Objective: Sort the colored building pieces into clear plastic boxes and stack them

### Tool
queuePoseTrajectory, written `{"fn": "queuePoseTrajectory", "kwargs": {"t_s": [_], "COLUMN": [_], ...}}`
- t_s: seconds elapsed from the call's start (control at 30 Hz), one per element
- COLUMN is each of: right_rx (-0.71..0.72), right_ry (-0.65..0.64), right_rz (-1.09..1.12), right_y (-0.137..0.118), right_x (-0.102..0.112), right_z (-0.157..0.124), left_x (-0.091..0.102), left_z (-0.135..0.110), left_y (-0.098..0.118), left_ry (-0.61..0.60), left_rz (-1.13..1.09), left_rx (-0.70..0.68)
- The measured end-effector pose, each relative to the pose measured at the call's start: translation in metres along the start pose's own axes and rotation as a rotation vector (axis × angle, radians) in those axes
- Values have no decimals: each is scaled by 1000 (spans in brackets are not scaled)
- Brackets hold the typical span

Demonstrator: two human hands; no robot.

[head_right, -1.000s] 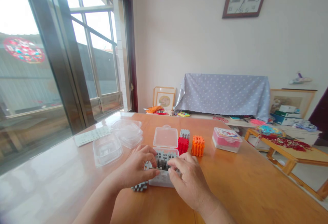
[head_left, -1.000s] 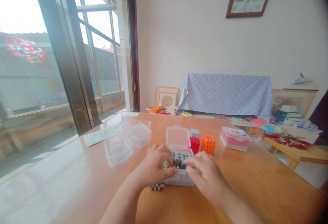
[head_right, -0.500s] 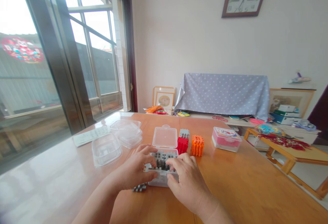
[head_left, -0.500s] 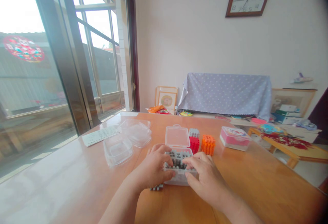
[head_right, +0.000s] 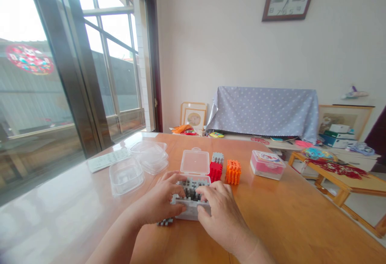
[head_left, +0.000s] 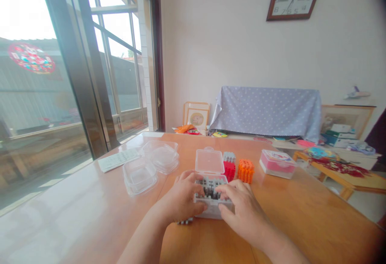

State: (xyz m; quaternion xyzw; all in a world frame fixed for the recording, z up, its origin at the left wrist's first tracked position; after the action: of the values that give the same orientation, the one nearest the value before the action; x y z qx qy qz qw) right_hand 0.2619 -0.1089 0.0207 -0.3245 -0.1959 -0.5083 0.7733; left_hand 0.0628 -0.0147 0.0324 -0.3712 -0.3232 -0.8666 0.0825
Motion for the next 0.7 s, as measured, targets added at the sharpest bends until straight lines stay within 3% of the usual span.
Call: {"fn": "queuePoseTrajectory", "kwargs": {"t_s": [0.13, 0.2, 0.3, 0.37, 0.5, 0.7], "right_rx": [2, 6, -7, -23, -48, -70], "right_ry": [33, 69, 139, 175, 190, 186], "right_rz": [40, 66, 94, 105, 116, 133], "right_y": [3, 6, 12, 15, 21, 25], "right_x": [1, 1, 0, -2, -7, -12], "right_z": [0, 0, 0, -1, -2, -3], "left_x": [14, 24, 34, 32, 13, -8], "left_z": [0, 2, 4, 4, -2, -8], "left_y": [0, -7, -33, -53, -77, -86], "left_ry": [32, 111, 312, 370, 261, 71], "left_rz": [-55, -93, -78, -2, 211, 444], "left_rx": [32, 82, 278, 398, 350, 376]}}
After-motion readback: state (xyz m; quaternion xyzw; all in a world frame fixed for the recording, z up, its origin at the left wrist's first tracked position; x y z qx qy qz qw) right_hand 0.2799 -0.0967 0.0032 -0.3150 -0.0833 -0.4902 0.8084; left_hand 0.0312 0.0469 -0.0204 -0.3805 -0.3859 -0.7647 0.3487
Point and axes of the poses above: each hand's wrist, its own z-axis towards the middle knuckle, its own x-axis out of the back of the hand, y = z × x, the point moved 2 cm from there along z, towards the middle knuckle, and after that the axes turned 15 degrees about y, right-handed, at the moved point
